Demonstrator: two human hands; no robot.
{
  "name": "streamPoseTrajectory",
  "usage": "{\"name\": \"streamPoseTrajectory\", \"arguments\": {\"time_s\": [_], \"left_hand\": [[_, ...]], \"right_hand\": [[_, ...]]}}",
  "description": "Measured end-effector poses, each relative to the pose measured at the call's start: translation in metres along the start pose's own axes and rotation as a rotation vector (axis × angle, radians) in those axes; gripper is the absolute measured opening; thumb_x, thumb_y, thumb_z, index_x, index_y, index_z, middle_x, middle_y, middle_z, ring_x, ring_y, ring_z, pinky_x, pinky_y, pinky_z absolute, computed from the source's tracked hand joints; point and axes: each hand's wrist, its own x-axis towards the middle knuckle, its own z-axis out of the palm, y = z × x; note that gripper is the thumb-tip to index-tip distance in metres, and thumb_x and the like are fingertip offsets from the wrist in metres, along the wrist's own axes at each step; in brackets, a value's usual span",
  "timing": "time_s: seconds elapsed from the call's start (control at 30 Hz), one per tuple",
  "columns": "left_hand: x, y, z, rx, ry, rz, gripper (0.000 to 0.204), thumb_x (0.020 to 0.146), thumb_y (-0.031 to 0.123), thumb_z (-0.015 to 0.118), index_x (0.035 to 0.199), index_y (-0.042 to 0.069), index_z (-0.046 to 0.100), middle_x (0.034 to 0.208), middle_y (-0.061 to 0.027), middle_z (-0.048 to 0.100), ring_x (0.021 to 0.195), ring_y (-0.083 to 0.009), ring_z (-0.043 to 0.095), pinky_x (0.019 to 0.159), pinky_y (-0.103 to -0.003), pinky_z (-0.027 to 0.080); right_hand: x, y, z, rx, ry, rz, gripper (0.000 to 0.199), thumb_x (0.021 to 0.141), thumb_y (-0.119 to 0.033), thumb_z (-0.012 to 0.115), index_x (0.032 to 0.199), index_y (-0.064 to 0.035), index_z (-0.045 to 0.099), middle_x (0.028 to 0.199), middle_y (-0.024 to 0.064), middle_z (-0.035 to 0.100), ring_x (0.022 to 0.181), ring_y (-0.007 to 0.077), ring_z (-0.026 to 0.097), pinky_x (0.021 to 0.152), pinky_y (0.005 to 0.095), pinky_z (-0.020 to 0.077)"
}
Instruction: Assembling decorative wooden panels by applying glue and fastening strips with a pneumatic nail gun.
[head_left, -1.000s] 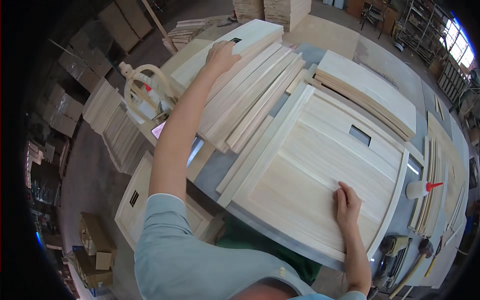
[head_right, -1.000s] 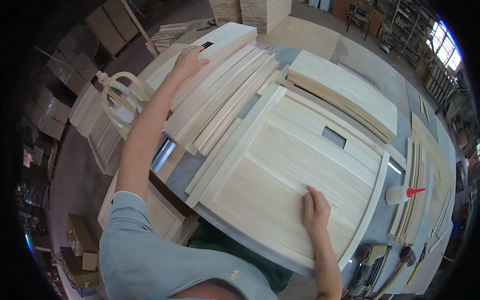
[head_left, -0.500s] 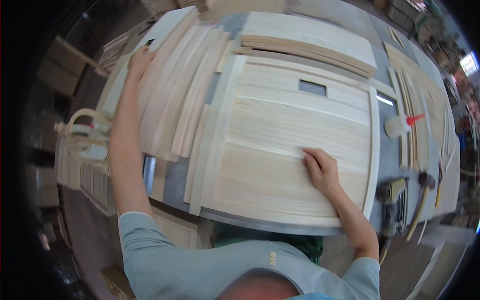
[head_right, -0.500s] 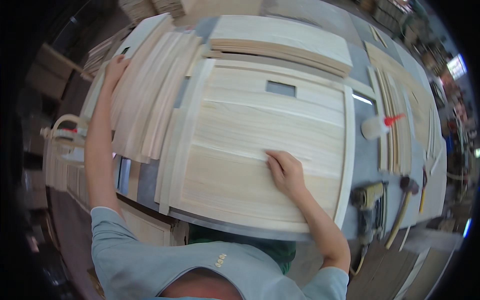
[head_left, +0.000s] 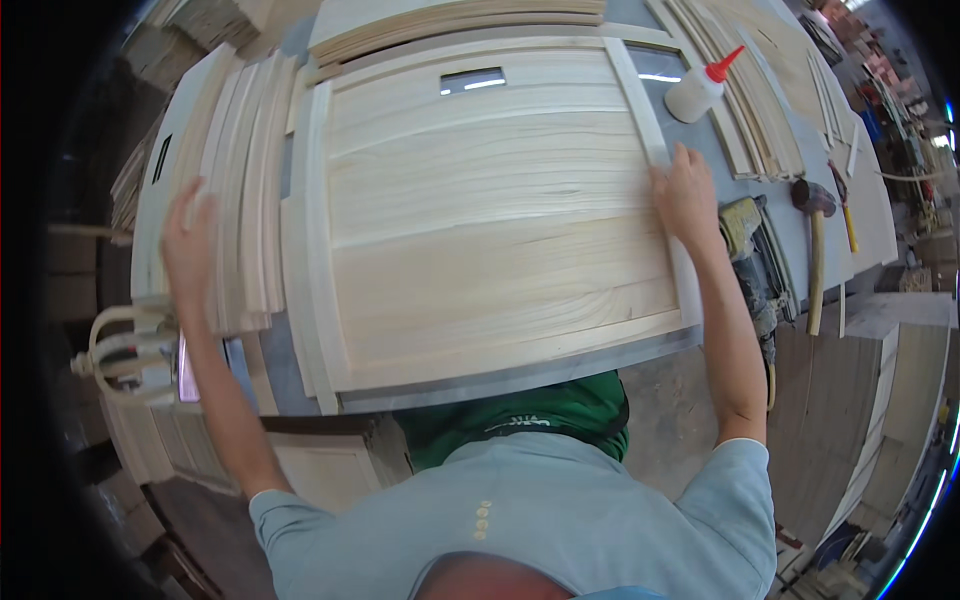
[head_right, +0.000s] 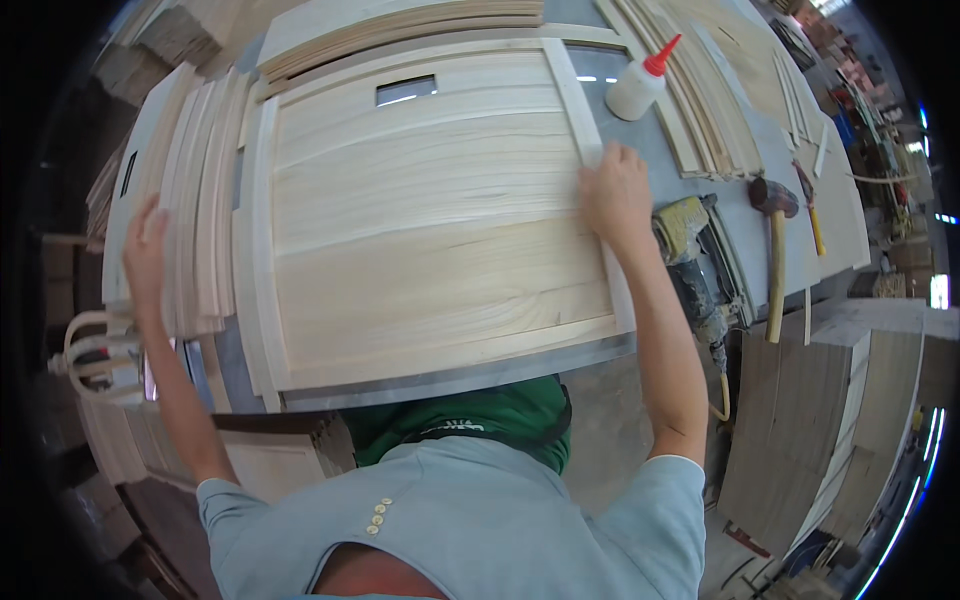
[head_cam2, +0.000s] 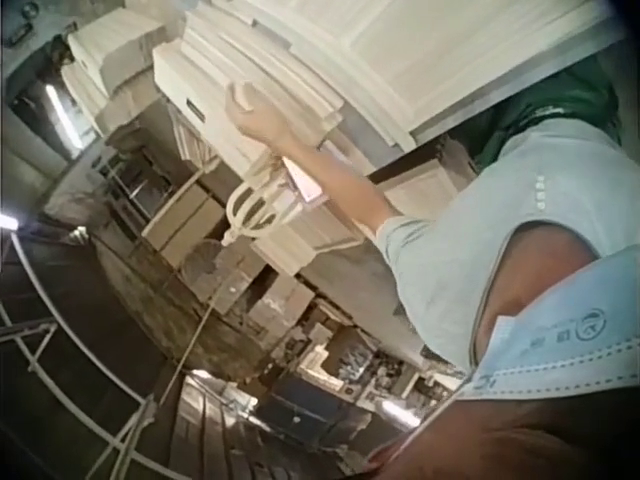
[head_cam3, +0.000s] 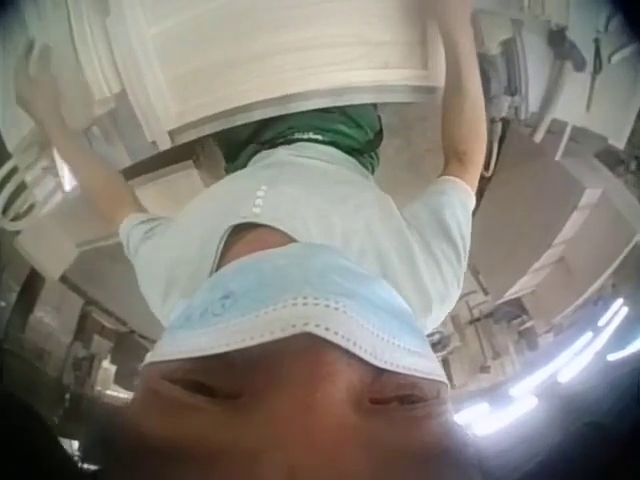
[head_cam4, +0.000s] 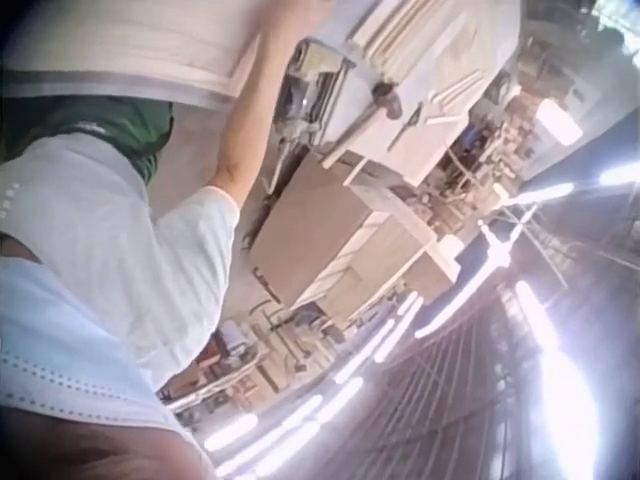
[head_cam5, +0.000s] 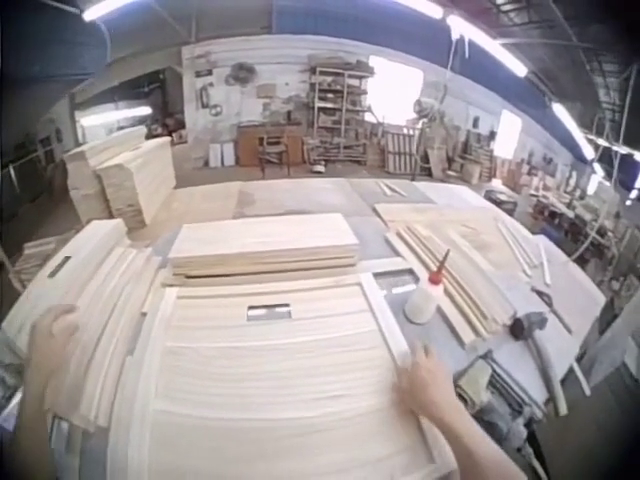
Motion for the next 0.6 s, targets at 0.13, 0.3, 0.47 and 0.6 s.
{"name": "streamPoseTrajectory", "arguments": {"time_s": [0.13,0.3,0.47,0.6], "left_hand": [[-0.105,0.065,0.018,-0.203,-0.101,0.031,0.031,0.084,0.009,0.061,0.114,0.0,0.06,0.114,-0.0143,0.062,0.109,-0.0248,0.057,0.097,-0.034,0.041],[-0.183,0.097,0.025,-0.349,-0.078,-0.035,0.032,0.079,0.009,0.067,0.109,0.002,0.061,0.112,-0.0156,0.061,0.106,-0.0314,0.057,0.092,-0.037,0.045],[-0.208,0.099,0.026,-0.396,-0.004,-0.111,0.037,0.081,0.01,0.064,0.116,0.002,0.056,0.12,-0.015,0.057,0.113,-0.0312,0.053,0.096,-0.037,0.042],[-0.198,0.091,0.04,-0.386,0.054,-0.097,0.044,0.082,0.015,0.064,0.121,0.0,0.051,0.122,-0.019,0.054,0.115,-0.0327,0.05,0.097,-0.038,0.04]], "right_hand": [[0.004,0.013,0.007,-0.041,-0.269,0.042,0.032,0.08,-0.023,0.058,0.085,0.0086,0.058,0.09,0.0328,0.059,0.09,0.0459,0.057,0.081,0.049,0.0472],[0.017,0.032,0.017,0.032,-0.305,0.251,0.039,0.071,-0.03,0.059,0.084,0.0066,0.063,0.082,0.0286,0.062,0.08,0.0437,0.061,0.072,0.0461,0.0476],[0.033,0.038,-0.001,0.203,-0.219,0.238,0.033,0.075,-0.024,0.059,0.09,0.0054,0.06,0.074,0.0123,0.061,0.066,0.0211,0.056,0.062,0.0342,0.0438],[0.047,0.034,-0.027,0.46,-0.277,0.266,0.035,0.077,-0.022,0.059,0.099,0.0058,0.059,0.077,0.0069,0.06,0.066,0.0159,0.051,0.062,0.0313,0.0412]]}}
